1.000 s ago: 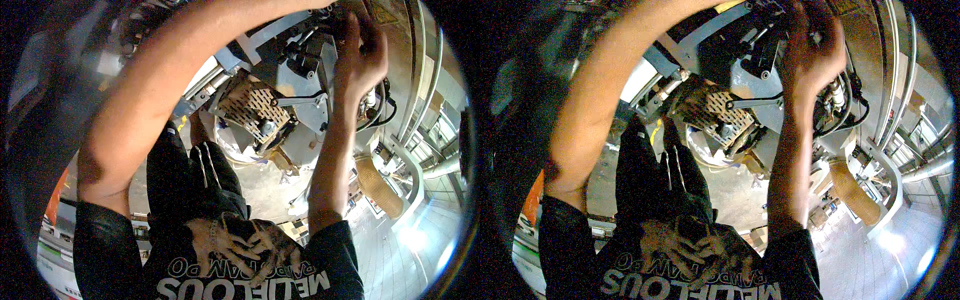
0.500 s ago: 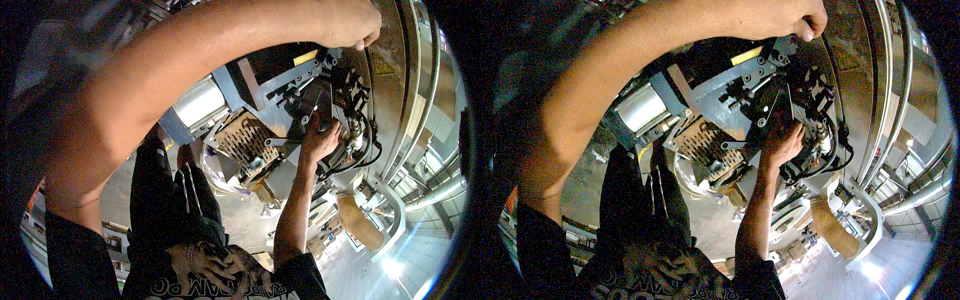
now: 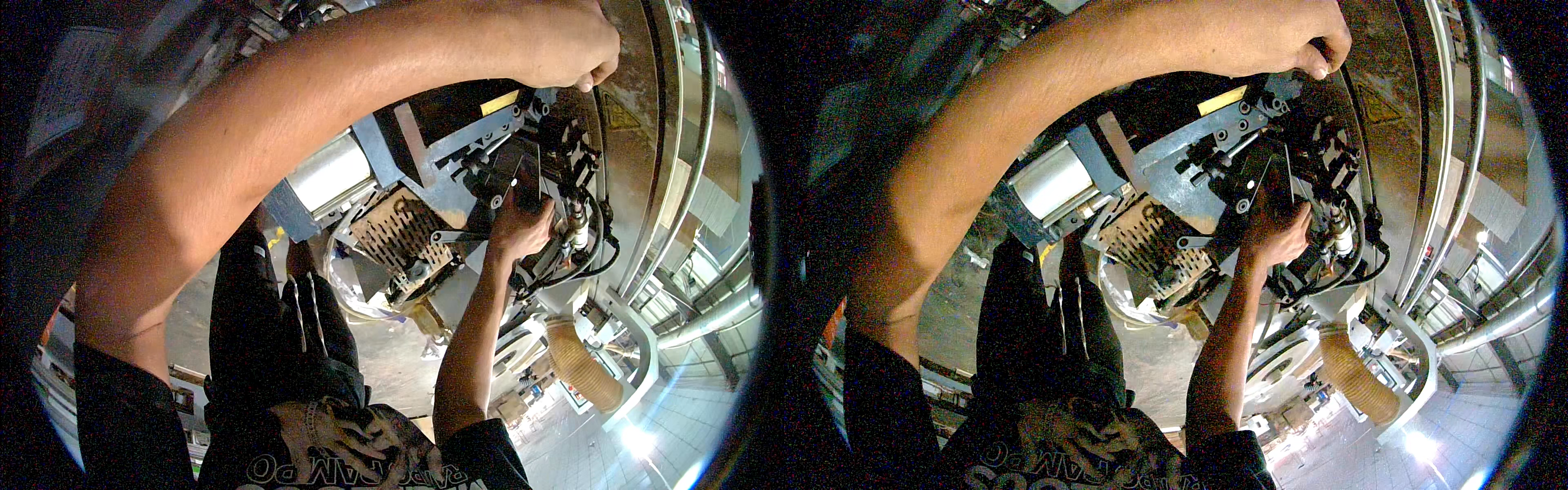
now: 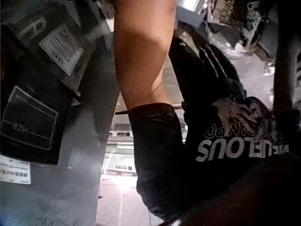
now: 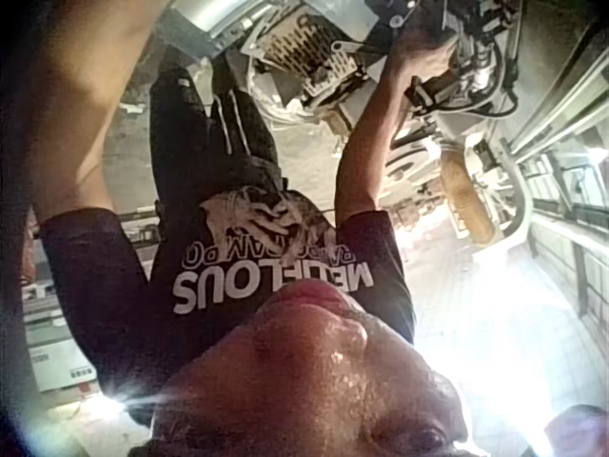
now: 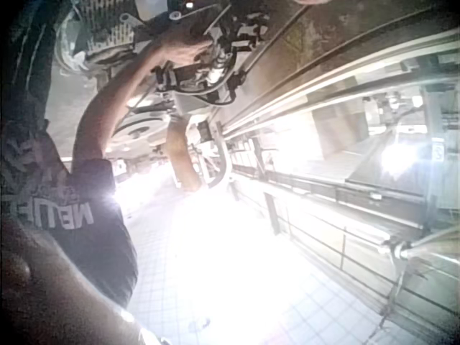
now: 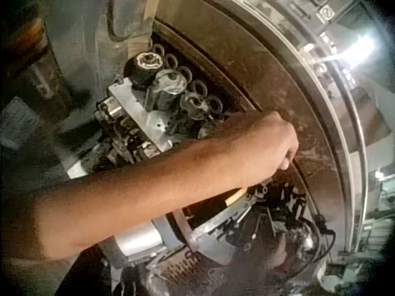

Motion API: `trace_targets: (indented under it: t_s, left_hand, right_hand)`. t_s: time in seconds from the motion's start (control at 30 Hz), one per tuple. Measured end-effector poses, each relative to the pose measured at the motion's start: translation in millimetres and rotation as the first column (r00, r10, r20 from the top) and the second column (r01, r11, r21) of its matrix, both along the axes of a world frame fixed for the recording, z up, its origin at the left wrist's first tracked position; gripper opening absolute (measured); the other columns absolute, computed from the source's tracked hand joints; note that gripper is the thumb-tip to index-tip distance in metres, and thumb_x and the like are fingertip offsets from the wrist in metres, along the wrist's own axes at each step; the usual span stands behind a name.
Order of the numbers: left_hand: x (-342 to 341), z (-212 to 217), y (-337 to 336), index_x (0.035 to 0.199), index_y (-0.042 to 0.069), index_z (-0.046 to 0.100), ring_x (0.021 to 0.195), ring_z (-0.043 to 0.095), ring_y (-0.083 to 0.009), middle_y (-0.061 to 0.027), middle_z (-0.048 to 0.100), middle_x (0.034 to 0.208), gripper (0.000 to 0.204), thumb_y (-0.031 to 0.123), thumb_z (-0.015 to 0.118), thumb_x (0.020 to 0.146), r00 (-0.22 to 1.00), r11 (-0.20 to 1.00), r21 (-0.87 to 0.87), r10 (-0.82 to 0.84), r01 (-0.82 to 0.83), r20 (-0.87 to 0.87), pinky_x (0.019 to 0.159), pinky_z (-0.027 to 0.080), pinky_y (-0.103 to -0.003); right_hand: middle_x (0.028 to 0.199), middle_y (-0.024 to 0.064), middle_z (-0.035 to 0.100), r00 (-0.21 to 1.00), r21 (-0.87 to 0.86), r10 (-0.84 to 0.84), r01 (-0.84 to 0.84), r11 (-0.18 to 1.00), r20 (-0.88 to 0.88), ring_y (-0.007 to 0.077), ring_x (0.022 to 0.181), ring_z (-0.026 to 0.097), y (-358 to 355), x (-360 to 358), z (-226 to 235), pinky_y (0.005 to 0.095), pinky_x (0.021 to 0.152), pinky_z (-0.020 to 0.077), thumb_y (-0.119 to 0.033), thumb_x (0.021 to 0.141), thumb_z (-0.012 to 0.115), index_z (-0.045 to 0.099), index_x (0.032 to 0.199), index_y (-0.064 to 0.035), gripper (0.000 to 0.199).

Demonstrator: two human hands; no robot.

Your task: The person services a machine by adjusting mechanical components by hand and loosening and tightening parts using an adjustable wrench.

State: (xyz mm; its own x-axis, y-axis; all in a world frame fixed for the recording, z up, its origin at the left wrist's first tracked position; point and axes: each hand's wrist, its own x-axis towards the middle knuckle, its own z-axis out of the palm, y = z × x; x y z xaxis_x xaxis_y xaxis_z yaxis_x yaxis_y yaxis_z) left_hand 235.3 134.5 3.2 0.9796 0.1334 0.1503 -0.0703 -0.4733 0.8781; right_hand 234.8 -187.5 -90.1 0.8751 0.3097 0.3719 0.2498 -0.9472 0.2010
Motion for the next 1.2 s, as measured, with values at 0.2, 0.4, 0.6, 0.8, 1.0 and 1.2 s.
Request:
trace_targets:
  t_s: [0.2,0.4,0.6,0.8,1.0,1.2]
  left_hand:
    - [-29,9,4,0.09,0.0,0.075,0.078,0.072,-0.026,-0.0166,0.075,0.087,0.012,0.011,0.069,0.091,0.994,0.963,0.259,0.098,-0.08,-0.057,0.074,0.058,-0.042]
    - [-6,36,-27,0.089,0.001,0.075,0.078,0.072,-0.0256,-0.0161,0.074,0.086,0.012,0.01,0.068,0.092,0.962,0.968,0.238,0.14,-0.083,-0.236,0.074,0.058,-0.042]
    - [-51,15,15,0.098,-0.001,0.072,0.078,0.072,-0.0247,-0.0151,0.075,0.09,0.014,0.009,0.063,0.096,0.992,0.999,-0.024,-0.039,0.042,0.117,0.073,0.059,-0.041]
    - [-127,-9,42,0.109,0.0,0.069,0.086,0.071,-0.022,-0.0135,0.073,0.1,0.017,0.011,0.062,0.098,0.986,0.973,-0.166,0.165,-0.159,0.022,0.08,0.059,-0.037]
    - [-167,-45,26,0.112,0.003,0.07,0.09,0.068,-0.0187,-0.0077,0.072,0.101,0.022,0.019,0.066,0.097,0.919,0.881,-0.262,0.38,-0.394,-0.106,0.078,0.054,-0.033]
    - [-195,-49,19,0.115,0.004,0.07,0.09,0.066,-0.0109,-0.0041,0.072,0.101,0.026,0.025,0.064,0.1,0.885,0.834,-0.303,0.411,-0.462,-0.218,0.071,0.049,-0.025]
  right_hand:
    - [0.09,0.0176,0.068,0.972,0.102,0.233,-0.23,0.968,-0.025,0.0431,0.079,0.067,-30,1,-3,0.0512,0.065,0.0488,-0.052,0.082,0.076,0.058,0.097,-0.0047,0.053]
    - [0.08,0.0175,0.068,0.991,-0.045,0.07,-0.065,0.997,0.11,0.0419,0.07,0.066,-24,5,-17,0.0509,0.059,0.046,-0.053,0.076,0.081,0.058,0.095,-0.0063,0.056]
    - [0.082,0.0179,0.07,0.989,-0.006,-0.145,0.145,0.989,-0.004,0.0408,0.075,0.069,1,-2,3,0.0519,0.066,0.0503,-0.045,0.073,0.085,0.06,0.098,-0.005,0.054]
    - [0.119,0.0176,0.067,0.96,0.07,0.278,-0.28,0.957,0.044,0.0346,0.111,0.064,-7,-53,39,0.0461,0.097,0.0504,-0.014,0.093,0.072,0.061,0.125,0.0007,0.037]
    - [0.116,0.0137,0.07,0.893,0.614,0.443,-0.307,0.727,-0.078,0.0199,0.104,0.066,77,-5,88,0.0332,0.093,0.0538,-0.018,0.1,0.065,0.064,0.126,0.0029,0.034]
    - [0.101,0.0061,0.073,0.657,0.697,0.664,-0.285,0.658,-0.358,0.011,0.091,0.063,141,47,88,0.026,0.083,0.0504,-0.021,0.097,0.07,0.071,0.119,0.0013,0.031]
